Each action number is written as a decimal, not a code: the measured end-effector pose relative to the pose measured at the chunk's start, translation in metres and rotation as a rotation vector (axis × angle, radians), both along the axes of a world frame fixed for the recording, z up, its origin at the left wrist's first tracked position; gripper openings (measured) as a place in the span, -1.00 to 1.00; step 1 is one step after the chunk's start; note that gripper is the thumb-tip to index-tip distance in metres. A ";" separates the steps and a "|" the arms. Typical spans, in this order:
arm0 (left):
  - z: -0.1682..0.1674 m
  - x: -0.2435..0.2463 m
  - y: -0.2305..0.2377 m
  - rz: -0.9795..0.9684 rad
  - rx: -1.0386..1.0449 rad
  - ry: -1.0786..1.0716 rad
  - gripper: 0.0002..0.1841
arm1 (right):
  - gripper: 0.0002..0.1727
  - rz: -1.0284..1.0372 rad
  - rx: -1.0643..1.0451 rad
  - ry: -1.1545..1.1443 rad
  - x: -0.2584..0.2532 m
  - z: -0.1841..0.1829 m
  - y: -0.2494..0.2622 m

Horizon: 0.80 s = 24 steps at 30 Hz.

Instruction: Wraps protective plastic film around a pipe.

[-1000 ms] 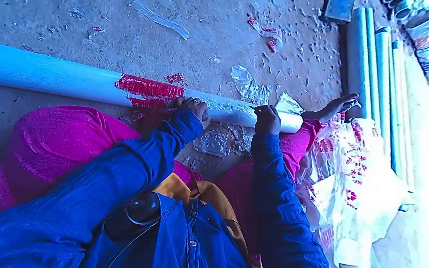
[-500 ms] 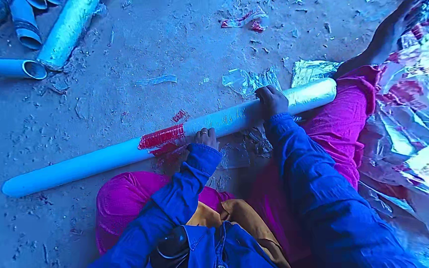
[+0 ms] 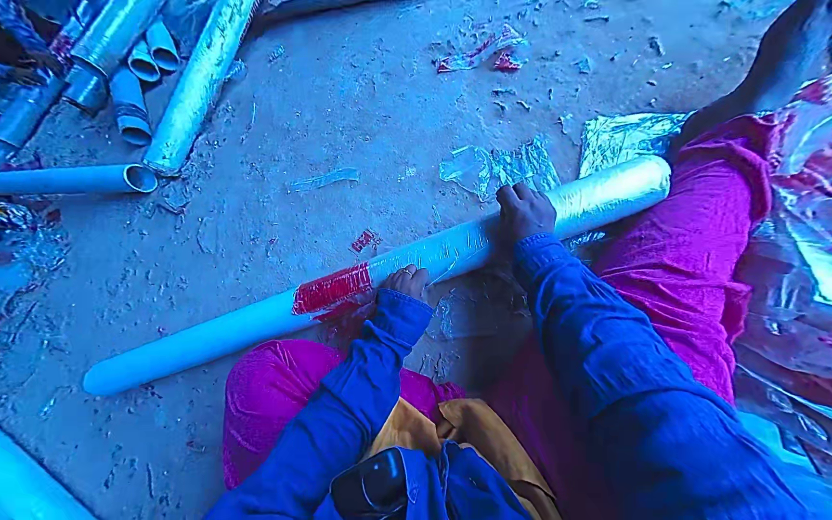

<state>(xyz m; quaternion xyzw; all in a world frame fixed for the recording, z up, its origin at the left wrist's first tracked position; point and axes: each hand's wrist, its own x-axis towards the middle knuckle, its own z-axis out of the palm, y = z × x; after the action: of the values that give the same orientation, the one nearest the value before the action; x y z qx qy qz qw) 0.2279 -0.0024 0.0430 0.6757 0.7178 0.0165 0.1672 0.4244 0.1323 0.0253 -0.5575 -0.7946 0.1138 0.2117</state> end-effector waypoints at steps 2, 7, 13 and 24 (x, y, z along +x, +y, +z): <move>0.030 0.000 0.002 0.009 -0.184 -0.038 -0.67 | -0.77 -0.012 -0.012 0.005 -0.003 0.010 -0.003; 0.057 -0.048 -0.009 0.119 -0.163 -0.076 -0.66 | -0.72 -0.009 -0.035 0.191 -0.025 0.022 -0.012; 0.067 -0.101 -0.027 0.386 -0.357 -0.070 -0.51 | -0.77 -0.061 -0.282 0.078 -0.035 0.025 -0.034; 0.099 -0.055 -0.053 0.241 -0.499 0.097 -0.48 | -0.78 0.101 -0.053 0.093 -0.051 0.005 -0.072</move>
<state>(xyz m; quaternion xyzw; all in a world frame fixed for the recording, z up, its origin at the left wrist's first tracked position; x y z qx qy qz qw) 0.1726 -0.0555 0.1418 0.5233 0.7820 -0.1736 0.2907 0.3735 0.0602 0.0303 -0.5161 -0.8078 0.1713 0.2275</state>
